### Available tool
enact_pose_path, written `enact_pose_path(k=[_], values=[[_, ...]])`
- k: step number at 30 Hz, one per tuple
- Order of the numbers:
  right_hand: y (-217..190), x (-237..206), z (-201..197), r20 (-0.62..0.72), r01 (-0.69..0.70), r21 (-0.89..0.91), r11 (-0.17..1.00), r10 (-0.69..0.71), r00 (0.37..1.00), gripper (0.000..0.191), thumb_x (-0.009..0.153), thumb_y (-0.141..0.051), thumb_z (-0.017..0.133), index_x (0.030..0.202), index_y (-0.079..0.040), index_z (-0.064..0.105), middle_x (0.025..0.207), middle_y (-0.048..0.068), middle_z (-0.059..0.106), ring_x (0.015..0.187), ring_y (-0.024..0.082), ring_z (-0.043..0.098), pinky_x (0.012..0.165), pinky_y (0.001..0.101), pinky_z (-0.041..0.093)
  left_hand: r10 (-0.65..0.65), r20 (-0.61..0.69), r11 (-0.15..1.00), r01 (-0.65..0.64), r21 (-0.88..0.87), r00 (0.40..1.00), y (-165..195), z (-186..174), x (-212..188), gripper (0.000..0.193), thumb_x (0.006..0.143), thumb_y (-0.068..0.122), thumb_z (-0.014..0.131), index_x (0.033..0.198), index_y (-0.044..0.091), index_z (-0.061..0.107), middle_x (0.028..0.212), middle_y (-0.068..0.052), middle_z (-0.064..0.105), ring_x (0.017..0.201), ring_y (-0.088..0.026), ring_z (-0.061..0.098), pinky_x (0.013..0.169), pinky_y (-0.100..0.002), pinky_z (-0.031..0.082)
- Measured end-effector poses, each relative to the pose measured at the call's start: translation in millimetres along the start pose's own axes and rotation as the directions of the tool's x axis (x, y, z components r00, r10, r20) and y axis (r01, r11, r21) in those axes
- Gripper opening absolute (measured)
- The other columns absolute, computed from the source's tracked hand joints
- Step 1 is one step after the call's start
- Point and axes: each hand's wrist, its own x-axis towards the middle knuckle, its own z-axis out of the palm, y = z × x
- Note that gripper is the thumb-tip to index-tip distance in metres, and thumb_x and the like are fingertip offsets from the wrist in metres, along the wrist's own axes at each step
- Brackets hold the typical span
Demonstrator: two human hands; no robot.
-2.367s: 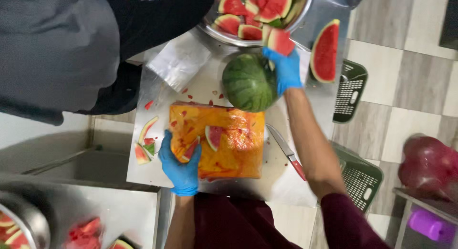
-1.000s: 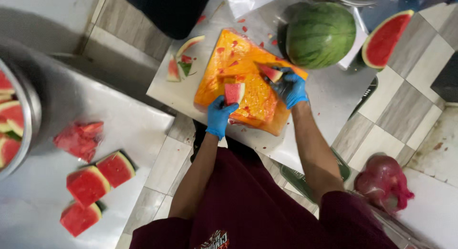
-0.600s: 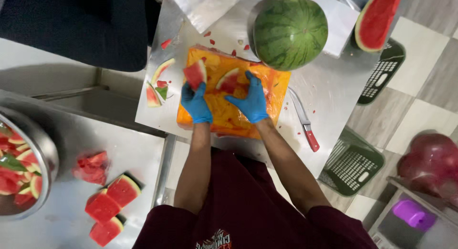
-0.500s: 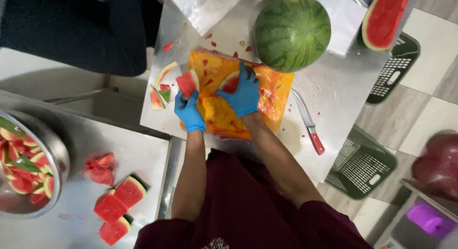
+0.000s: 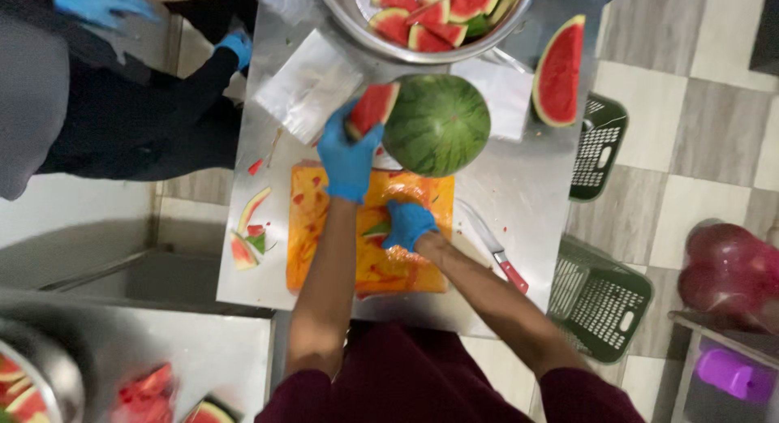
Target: The person cuts watermelon slices into smaller triangular pieces on an orange cutting board using a knife. They repeatedly slice wedges, remove rind, and transfer pieces to a metal bowl. The process continues with multiple watermelon halves.
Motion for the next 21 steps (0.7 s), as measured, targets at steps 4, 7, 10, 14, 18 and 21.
enact_pose_path(k=[4,7,10,14,18,21], values=[[37,-51,5,0.218,-0.290,0.644,0.708,0.193,0.957,0.058,0.070,-0.035,0.094,0.108,-0.004,0.063,0.088,0.014,0.067,0.076,0.030,0.068,0.067,0.0453,0.056,0.297,0.163,0.847,-0.338,0.411,0.941,19,106,122,0.047,0.071,0.009,0.084,0.116,0.006,0.072,0.110,-0.023,0.065,0.102,-0.043,0.065,0.092,-0.044,0.053],[67,-96,-6,0.446,-0.489,0.859,0.153,0.248,0.860,0.042,0.084,-0.023,0.082,0.118,-0.009,0.060,0.094,0.008,0.071,0.071,0.023,0.075,0.062,0.0388,0.060,0.037,0.351,0.703,-0.274,0.656,0.936,22,155,175,0.034,0.079,0.019,0.074,0.111,0.007,0.073,0.109,-0.024,0.070,0.106,-0.042,0.065,0.095,-0.049,0.051],[99,-121,-49,0.429,-0.381,0.898,-0.219,0.249,0.868,0.040,0.089,-0.022,0.071,0.126,-0.010,0.063,0.105,0.012,0.073,0.076,0.028,0.073,0.065,0.0402,0.058,-0.257,0.466,0.435,-0.329,0.838,0.847,24,161,194,0.030,0.088,0.017,0.064,0.114,0.007,0.073,0.118,-0.024,0.069,0.112,-0.040,0.066,0.099,-0.048,0.053],[142,-67,-130,0.108,-0.022,0.968,-0.251,0.336,0.936,0.036,0.102,-0.030,0.059,0.123,-0.001,0.064,0.107,0.013,0.072,0.085,0.021,0.068,0.073,0.0347,0.057,-0.019,0.530,0.561,-0.429,0.708,0.848,36,119,176,0.036,0.084,0.006,0.062,0.119,0.007,0.072,0.123,-0.020,0.070,0.115,-0.041,0.064,0.100,-0.048,0.052],[171,84,-218,-0.608,0.265,0.733,0.626,0.430,0.667,0.037,0.105,-0.036,0.062,0.106,0.001,0.068,0.082,0.007,0.066,0.068,0.015,0.061,0.060,0.0355,0.053,0.171,0.309,0.879,-0.286,0.381,0.936,57,28,70,0.044,0.087,0.015,0.070,0.130,0.006,0.067,0.121,-0.018,0.071,0.113,-0.035,0.068,0.100,-0.042,0.053],[147,161,-274,-0.758,-0.024,0.141,0.990,0.124,0.640,0.043,0.106,-0.044,0.060,0.108,-0.003,0.072,0.095,0.028,0.071,0.086,0.046,0.070,0.071,0.0529,0.052,0.087,0.192,0.900,-0.160,0.405,0.977,55,-61,-61,0.036,0.088,0.009,0.075,0.124,0.009,0.071,0.118,-0.014,0.073,0.112,-0.032,0.071,0.100,-0.040,0.054]])
